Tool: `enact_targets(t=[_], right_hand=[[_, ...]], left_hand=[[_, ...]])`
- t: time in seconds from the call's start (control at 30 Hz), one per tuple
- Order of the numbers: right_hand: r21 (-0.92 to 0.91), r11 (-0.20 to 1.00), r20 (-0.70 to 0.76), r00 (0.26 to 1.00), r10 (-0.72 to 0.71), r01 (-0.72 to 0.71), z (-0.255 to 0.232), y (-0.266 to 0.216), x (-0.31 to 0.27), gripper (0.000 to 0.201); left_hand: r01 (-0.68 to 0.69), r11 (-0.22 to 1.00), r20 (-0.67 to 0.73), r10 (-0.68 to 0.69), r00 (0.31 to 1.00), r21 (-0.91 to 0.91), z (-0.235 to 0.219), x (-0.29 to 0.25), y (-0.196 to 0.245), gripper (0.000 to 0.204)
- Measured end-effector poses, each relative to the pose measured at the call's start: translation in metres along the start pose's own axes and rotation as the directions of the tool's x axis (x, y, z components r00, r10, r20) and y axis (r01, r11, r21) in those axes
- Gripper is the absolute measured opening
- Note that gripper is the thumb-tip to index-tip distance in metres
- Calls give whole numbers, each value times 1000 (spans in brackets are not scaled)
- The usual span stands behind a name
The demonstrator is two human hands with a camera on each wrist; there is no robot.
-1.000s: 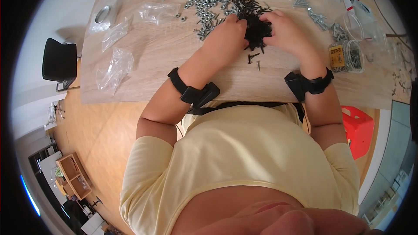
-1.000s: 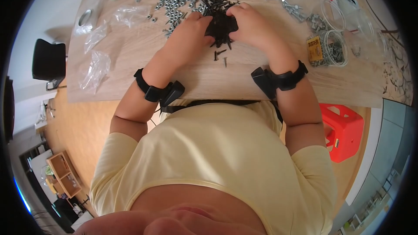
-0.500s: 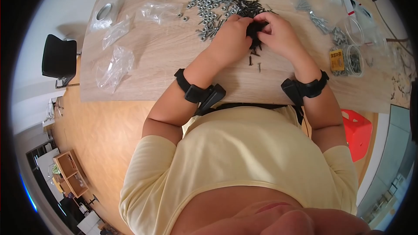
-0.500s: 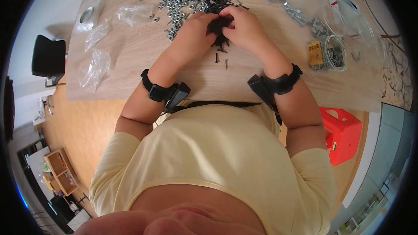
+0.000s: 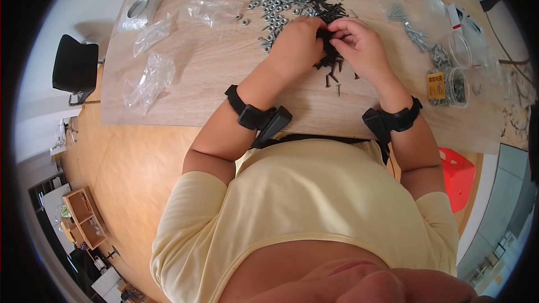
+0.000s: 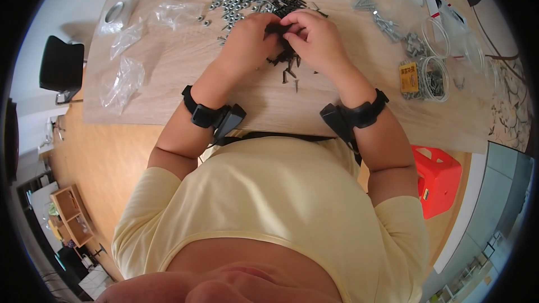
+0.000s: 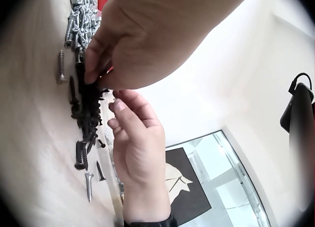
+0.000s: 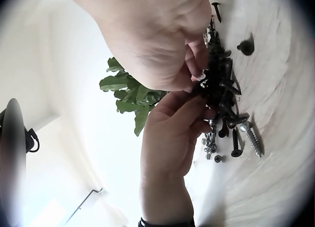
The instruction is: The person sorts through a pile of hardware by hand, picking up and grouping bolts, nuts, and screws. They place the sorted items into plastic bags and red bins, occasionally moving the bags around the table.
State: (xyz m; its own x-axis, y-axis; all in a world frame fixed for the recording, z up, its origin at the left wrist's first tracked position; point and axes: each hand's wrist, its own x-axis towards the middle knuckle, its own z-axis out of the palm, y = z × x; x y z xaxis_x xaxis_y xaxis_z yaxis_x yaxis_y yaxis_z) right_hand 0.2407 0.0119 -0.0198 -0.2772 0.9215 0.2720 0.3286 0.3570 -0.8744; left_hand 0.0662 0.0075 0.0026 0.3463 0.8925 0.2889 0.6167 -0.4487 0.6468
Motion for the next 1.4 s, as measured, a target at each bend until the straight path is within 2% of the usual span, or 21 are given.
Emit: enact_targets(t=[0.03,0.07,0.13,0.17,0.23,0.27,0.33,0.43,0.57,0.63,0.77,0.83,0.87,0.93,0.97,1.03,1.07,1.13,1.27,1.37,1.4], right_hand=[[-104,991,24,996,-86,88,-3,-4,1,30],[-105,991,24,996,-85,87,-4,-5,1,30],[-349,913,78,977,-196,211,-8,-4,0,44],[-350,913,78,978,-196,210,-8,-2,0,44],[-544,761,153,934,-324,353,-5,3,-1,63],[-544,761,154,933,-324,354,-3,4,-3,63],[-635,700,205,945,-255,326,4,2,-5,74],[-581,698,263,908,-327,419,9,0,0,67],[-603,648,313,885,-344,465,15,-1,4,56],[-611,645,264,887,-379,458,16,4,5,44],[-631,622,244,880,-408,464,16,4,5,38],[-587,683,252,900,-355,434,14,1,5,37],[-589,681,255,899,-355,436,14,-1,4,37],[-582,672,243,886,-395,459,14,-5,3,37],[-581,670,247,885,-396,462,15,-5,3,37],[-617,600,258,852,-456,508,16,-6,4,37],[-616,599,263,850,-457,513,17,-6,4,37],[-592,621,265,852,-451,513,17,-4,5,34],[-574,635,273,852,-447,517,17,-6,7,31],[-614,602,248,849,-466,510,19,-4,9,27],[-634,594,238,856,-460,495,19,-5,10,24]], left_hand=[[-10,1000,-19,11,1000,2,-1,1,-3,24],[-11,1000,-18,11,1000,2,-2,2,-5,24],[1,1000,-57,0,998,20,-6,4,-12,24],[1,1000,-57,1,998,19,-8,5,-15,24],[34,997,-154,-23,988,67,-14,7,-23,23],[34,997,-154,-23,988,67,-18,9,-28,23],[83,991,-270,-51,961,107,-26,13,-38,21],[108,989,-338,-67,939,103,-32,19,-60,20],[88,993,-367,-56,928,73,-28,17,-49,20],[91,992,-331,-57,942,90,-26,16,-47,20],[120,988,-363,-77,929,97,-36,16,-46,17],[142,958,-484,-5,875,247,-53,15,-53,15],[143,959,-487,-6,874,244,-62,12,-60,15],[270,814,-579,97,810,515,-82,6,-76,15],[273,814,-581,95,808,513,-87,2,-83,15],[389,716,-489,-75,869,580,-93,-4,-96,19],[394,715,-493,-79,866,577,-93,-4,-98,19],[485,670,-427,-267,864,562,-94,-4,-99,21],[507,653,-441,-282,852,563,-87,-5,-98,23],[510,610,-412,-306,858,607,-84,-5,-97,24],[490,651,-451,-244,858,579,-83,-5,-97,24]])
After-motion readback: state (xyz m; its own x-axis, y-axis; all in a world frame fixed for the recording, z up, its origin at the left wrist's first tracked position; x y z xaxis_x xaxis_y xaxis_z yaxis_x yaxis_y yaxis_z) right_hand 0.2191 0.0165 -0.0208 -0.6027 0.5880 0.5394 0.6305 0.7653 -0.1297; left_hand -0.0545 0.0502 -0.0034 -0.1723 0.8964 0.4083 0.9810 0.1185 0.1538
